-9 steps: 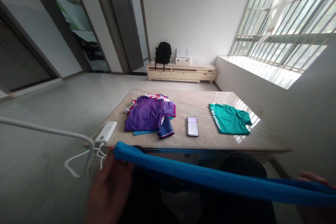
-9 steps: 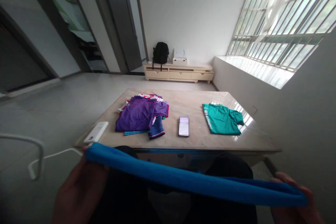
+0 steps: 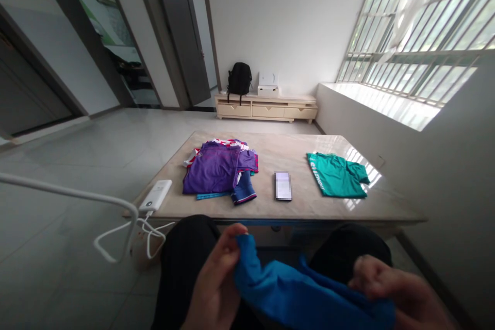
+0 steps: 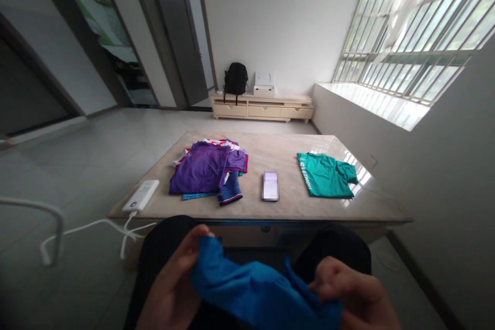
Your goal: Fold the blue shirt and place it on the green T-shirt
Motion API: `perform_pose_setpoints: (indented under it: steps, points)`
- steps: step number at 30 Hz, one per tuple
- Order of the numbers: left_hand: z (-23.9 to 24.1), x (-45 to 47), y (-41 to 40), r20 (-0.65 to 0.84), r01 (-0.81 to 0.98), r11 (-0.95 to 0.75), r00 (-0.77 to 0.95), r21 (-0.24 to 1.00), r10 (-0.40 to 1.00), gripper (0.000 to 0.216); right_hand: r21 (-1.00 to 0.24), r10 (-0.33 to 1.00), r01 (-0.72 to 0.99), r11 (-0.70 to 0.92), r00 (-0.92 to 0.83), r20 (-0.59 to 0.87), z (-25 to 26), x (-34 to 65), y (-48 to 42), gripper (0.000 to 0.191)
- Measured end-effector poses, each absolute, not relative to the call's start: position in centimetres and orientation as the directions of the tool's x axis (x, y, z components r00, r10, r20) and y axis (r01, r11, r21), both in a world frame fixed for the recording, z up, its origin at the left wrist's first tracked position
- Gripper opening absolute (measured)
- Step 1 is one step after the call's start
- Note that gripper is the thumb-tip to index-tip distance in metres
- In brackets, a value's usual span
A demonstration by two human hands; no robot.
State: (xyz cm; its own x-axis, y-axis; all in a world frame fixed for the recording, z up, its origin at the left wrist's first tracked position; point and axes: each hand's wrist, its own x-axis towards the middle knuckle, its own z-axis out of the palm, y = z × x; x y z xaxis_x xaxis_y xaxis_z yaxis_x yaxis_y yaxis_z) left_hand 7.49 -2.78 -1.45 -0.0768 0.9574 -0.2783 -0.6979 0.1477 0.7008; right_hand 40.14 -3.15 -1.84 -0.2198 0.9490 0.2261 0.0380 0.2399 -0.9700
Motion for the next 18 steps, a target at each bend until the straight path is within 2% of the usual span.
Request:
perform_pose_setpoints:
  steps: [2, 3, 5, 7, 9, 12, 15, 18]
  points:
    - [-2.9, 10.2, -3.3, -0.187, -0.587, 0.228, 0.130, 0.777, 0.974, 0.040, -0.986, 0.901, 0.001, 0.166, -0.408, 0.151, -1.0, 36.4, -2.8, 0.015]
    - [-3.8, 11.2, -3.5, -0.113, -0.509, 0.202, 0.200, 0.837, 0.973, 0.042, -0.992, 0.883, 0.015, 0.123, -0.459, 0.102, -0.9, 35.0, -2.7, 0.015]
    - [-5.6, 12.3, -3.8, 0.045, -0.320, 0.043, 0.262, 0.946, 0.964, 0.047, -0.996, 0.879, 0.082, 0.047, -0.476, 0.002, -1.4, 33.1, -2.4, 0.014]
    - [-7.0, 12.3, -3.9, 0.169, -0.121, -0.142, 0.256, 0.982, 0.952, 0.050, -0.989, 0.888, 0.143, 0.024, -0.458, -0.044, -2.0, 32.4, -2.2, 0.013]
    - [-7.5, 11.7, -3.9, 0.225, 0.039, -0.245, 0.275, 0.969, 0.935, 0.055, -0.982, 0.891, 0.172, 0.078, -0.453, -0.009, -2.4, 32.3, -2.0, 0.011]
    - [-7.4, 10.9, -3.7, 0.261, 0.185, -0.348, 0.374, 0.919, 0.890, 0.064, -0.963, 0.878, 0.160, 0.216, -0.464, 0.120, -2.4, 32.5, -1.8, 0.012]
    - [-7.5, 11.0, -3.4, 0.319, 0.237, -0.457, 0.453, 0.857, 0.832, 0.068, -0.945, 0.882, 0.156, 0.286, -0.429, 0.195, -2.3, 32.4, -1.5, 0.019]
    - [-8.3, 11.5, -3.1, 0.396, 0.238, -0.552, 0.483, 0.799, 0.781, 0.071, -0.951, 0.875, 0.119, 0.285, -0.437, 0.208, -2.7, 32.3, -1.0, 0.030]
